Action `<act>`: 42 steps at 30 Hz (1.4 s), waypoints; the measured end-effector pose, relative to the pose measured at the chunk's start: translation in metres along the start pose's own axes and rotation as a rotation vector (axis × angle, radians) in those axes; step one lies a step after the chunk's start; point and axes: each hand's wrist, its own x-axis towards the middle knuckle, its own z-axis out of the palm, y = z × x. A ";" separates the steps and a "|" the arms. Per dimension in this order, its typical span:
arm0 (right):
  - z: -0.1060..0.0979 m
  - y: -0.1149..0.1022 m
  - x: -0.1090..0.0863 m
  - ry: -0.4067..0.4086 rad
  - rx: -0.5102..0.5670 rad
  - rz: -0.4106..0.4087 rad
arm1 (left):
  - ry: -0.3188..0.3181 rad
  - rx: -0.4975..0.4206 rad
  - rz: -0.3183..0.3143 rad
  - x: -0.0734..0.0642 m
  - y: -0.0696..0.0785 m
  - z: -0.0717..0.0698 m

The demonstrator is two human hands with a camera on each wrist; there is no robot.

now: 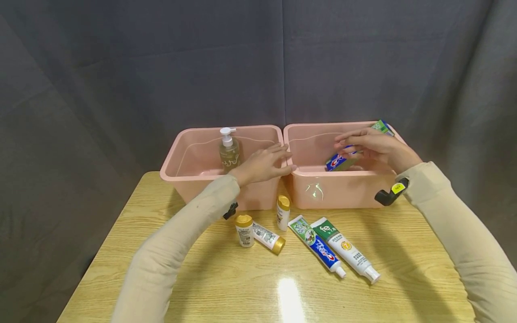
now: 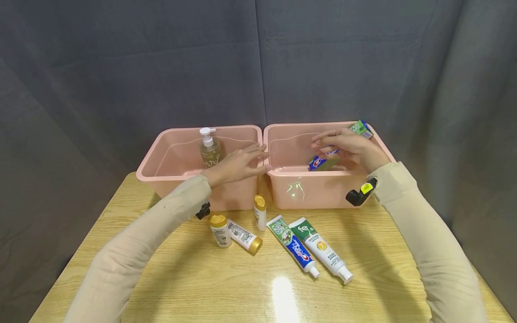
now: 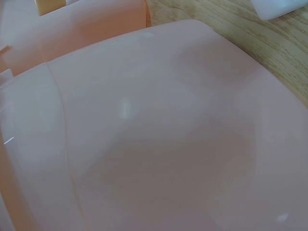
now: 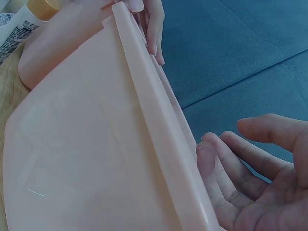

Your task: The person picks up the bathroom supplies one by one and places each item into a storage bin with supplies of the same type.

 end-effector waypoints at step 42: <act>0.015 -0.007 -0.017 -0.103 -0.054 -0.044 | 0.015 0.023 0.007 0.000 -0.002 -0.002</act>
